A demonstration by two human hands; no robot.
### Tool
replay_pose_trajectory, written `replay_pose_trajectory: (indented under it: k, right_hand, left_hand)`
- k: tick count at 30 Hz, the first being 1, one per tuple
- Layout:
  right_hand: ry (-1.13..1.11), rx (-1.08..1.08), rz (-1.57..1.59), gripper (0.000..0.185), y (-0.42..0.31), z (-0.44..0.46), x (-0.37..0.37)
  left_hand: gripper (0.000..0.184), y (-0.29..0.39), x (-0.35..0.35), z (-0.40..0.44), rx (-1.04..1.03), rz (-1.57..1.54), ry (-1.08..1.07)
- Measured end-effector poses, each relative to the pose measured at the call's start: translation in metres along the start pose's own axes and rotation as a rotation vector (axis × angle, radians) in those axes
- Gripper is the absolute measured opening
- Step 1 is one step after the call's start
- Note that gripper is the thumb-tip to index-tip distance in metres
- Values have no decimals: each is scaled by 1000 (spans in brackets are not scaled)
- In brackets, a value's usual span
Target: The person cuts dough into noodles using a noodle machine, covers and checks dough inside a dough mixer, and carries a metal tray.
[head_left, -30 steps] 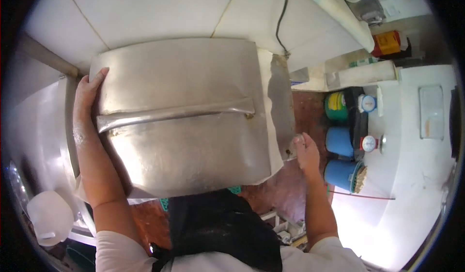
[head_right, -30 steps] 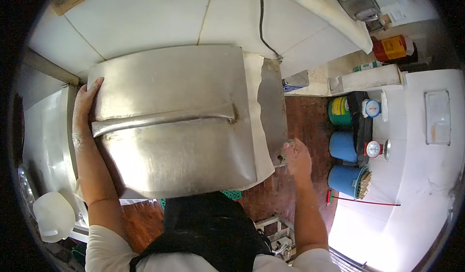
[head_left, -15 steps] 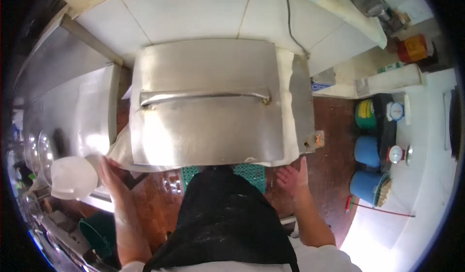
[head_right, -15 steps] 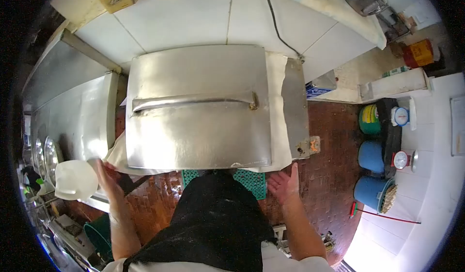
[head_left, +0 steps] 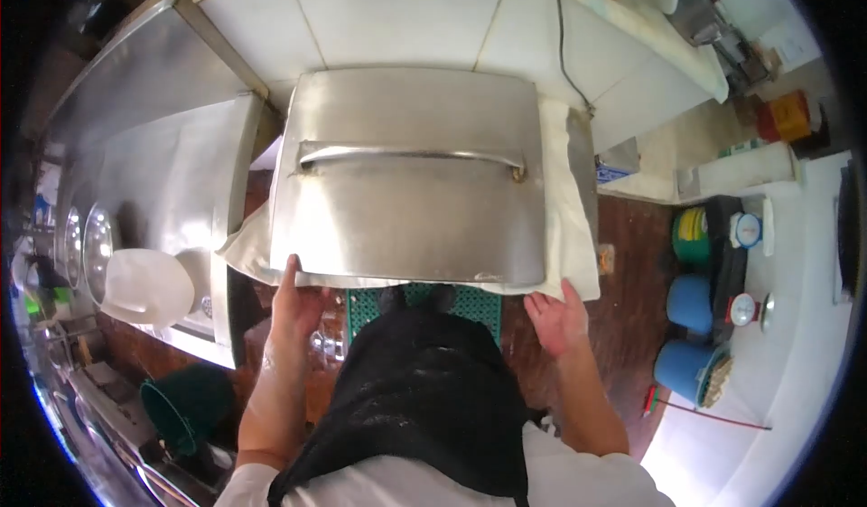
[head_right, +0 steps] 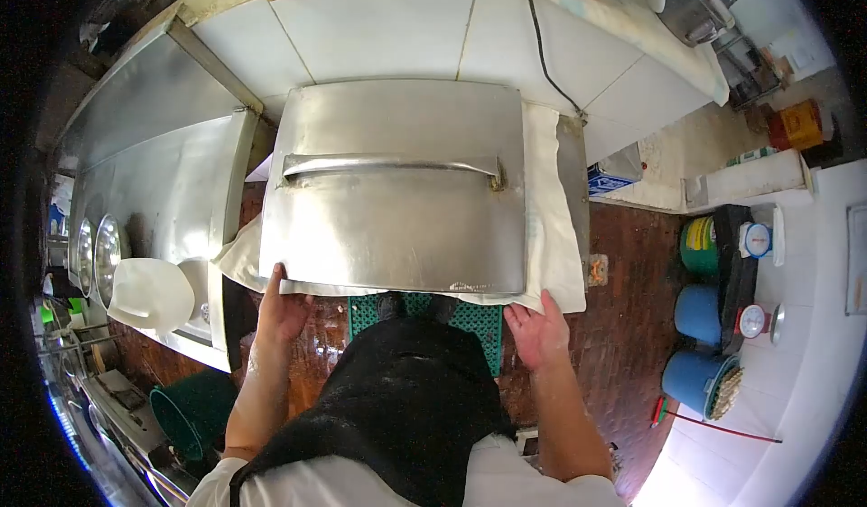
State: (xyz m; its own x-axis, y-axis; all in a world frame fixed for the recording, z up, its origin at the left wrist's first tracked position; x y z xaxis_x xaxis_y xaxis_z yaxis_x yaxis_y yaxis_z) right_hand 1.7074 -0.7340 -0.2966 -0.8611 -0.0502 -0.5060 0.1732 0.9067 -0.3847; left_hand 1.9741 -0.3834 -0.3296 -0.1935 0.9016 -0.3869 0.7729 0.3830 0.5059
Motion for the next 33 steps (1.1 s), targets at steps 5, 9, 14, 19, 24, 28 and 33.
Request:
replay_pose_trajectory:
  k: [5,9,14,19,24,28,33]
  right_hand:
    - [-24,17,85,36,-4,5,-14]
    - [-279,254,-152,25,-32,-28,-91]
    - [-343,407,-152,12,-96,-56,-172]
    - [-391,410,-205,17,-156,-23,-241]
    - [-385,396,-253,21,-191,12,-256]
    - [-368,654,-302,25,-201,6,-258]
    - [-229,996,-401,31,-173,24,-188]
  left_hand:
    - [50,1,11,15,-165,-101,17]
    - [52,50,-50,-54,-271,-52,146]
    - [19,148,-137,-86,-476,-16,-117]
    - [19,224,-193,-59,-582,239,-239]
    - [19,240,-241,-52,-636,310,-235]
    - [18,257,-254,-33,-645,297,-263]
    - [18,264,-267,-31,-644,272,-218]
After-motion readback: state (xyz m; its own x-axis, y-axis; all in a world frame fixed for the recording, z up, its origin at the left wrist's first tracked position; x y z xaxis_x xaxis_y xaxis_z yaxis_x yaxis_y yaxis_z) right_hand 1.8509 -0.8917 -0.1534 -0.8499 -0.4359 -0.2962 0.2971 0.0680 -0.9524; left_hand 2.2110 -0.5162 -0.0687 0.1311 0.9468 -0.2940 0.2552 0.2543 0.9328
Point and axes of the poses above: each hand's wrist, its own z-axis towards the middle knuckle, its own x-axis out of the back of the hand, y = z × x, the point moved 7 cm from there along z, towards the middle knuckle, and after that the axes turned 1 degree about -x, right-handed, at the moved point
